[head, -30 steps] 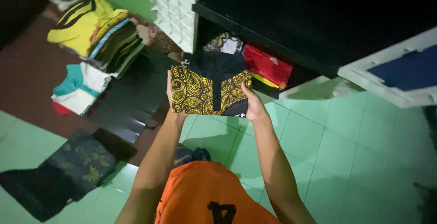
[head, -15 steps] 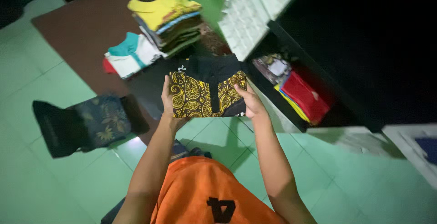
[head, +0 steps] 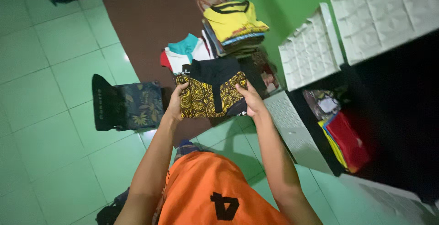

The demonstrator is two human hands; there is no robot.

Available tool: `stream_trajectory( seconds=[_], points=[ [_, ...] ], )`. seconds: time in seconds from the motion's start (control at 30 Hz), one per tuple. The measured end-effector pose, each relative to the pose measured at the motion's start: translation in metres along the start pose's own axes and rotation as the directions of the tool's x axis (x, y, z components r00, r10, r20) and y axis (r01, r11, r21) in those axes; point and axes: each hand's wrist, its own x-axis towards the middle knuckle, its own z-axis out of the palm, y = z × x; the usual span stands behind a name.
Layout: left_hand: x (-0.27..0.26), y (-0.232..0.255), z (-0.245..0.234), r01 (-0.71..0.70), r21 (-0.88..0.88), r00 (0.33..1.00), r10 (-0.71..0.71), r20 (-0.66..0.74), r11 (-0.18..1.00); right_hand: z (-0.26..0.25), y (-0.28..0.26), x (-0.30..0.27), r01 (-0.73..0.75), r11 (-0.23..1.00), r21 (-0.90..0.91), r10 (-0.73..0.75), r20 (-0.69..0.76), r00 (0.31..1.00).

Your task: The person takes several folded garments one at a time from a shelf and places them onto a separate stack on a table.

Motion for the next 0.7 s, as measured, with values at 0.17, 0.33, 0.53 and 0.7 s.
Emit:
stream_trajectory(
  seconds=[0.17,0.33,0.53,0.7],
  points=[
    [-0.014,0.028,-0.016,0.013,0.098,0.985,0.004,-0.174,0.995,0.025,0.024,0.035,-0.026,0.988,-0.151,0.019,-0.047,0.999],
    [-0.017,0.040,-0.041,-0.027,-0.009,0.993,0.025,-0.115,1.000,0.041,0.040,0.059,-0.049,0.991,-0.127,0.050,0.005,0.999],
    [-0.011,0.044,-0.051,-0.081,0.000,0.990,0.081,-0.117,0.997,0.050,0.031,0.082,-0.143,0.988,-0.062,0.147,0.072,0.987],
    [0.019,0.030,-0.055,-0.065,-0.034,0.973,0.056,-0.224,0.997,0.036,0.025,0.111,-0.276,0.960,0.044,0.265,0.166,0.950]
  ],
)
